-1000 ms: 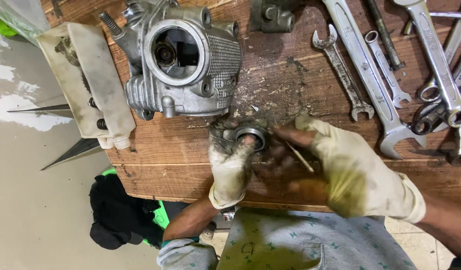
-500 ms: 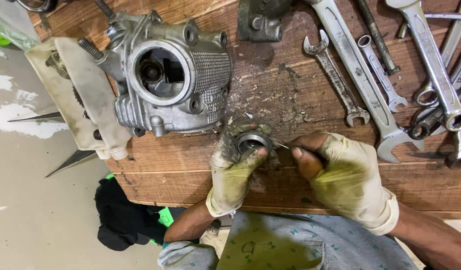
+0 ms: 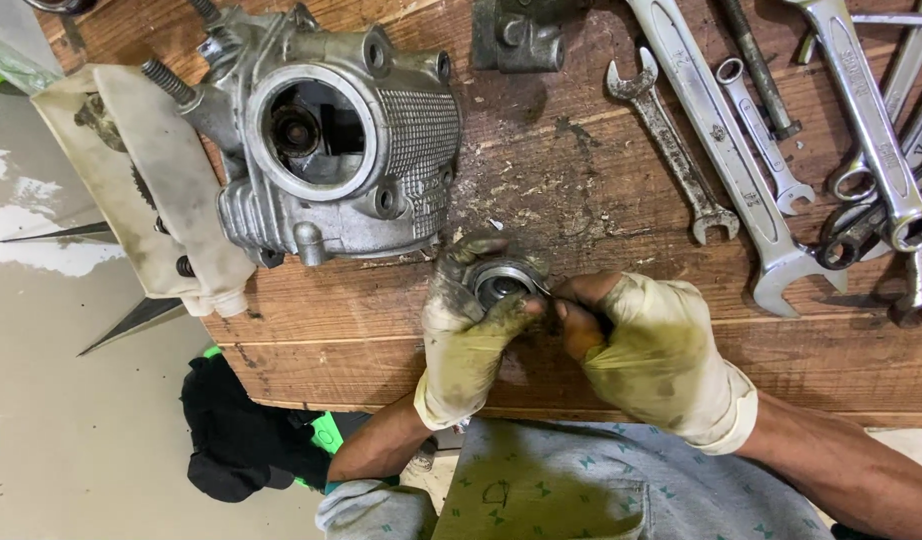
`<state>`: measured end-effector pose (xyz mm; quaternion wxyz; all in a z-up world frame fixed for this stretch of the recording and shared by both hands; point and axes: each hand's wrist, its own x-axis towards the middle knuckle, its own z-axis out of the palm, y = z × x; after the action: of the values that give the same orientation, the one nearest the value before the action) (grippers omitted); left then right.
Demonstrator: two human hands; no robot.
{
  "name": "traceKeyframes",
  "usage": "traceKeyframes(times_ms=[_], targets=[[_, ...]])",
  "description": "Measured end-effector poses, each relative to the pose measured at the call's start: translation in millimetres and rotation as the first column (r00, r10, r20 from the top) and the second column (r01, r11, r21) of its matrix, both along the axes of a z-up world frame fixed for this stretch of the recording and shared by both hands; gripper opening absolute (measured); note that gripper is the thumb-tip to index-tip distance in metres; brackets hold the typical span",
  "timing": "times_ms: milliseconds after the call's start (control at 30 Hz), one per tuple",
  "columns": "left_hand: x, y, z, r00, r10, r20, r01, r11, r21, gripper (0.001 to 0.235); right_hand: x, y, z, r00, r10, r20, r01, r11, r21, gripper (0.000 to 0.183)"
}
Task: Cleaning a ball bearing and motorcycle engine component using a brush and solvent
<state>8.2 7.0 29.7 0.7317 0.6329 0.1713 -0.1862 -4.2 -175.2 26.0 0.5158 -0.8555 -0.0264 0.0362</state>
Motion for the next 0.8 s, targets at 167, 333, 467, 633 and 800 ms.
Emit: traceKeyframes(times_ms=[167,333,467,633,800], targets=[[-9.3,0.2,-15.0,0.996,0.047,0.075,-0.049,0.998,0.027,0.049,-3.8,2.2,-3.0,1.0,0.001,0.003,-0.001,0.999,0.041,0.014],[-10.4,2.8,-9.2,0.999,-0.014,0.03,0.01,0.989,0.148,0.046,2.5,5.3,9.6,0.994,0.046,-0.095,-0.042,0.998,0.047,0.028],[-14.8,4.9,-17.8,0.997,-0.068,0.023,0.063,0.981,0.186,0.039,-3.1,5.6,3.5,0.99,0.03,-0.136,-0.016,0.994,0.105,0.028],[-14.8,6.6,-14.8,0.997,-0.066,-0.036,0.072,0.973,0.218,0.045,-3.3,7.3,2.1,0.993,0.032,-0.117,-0.025,0.998,0.058,0.023],[-10.5,8.1,-11.9,0.992,-0.124,0.024,0.118,0.978,0.172,0.038,-0.6,8.9,1.3,0.997,0.024,-0.075,-0.011,0.986,0.164,0.014]])
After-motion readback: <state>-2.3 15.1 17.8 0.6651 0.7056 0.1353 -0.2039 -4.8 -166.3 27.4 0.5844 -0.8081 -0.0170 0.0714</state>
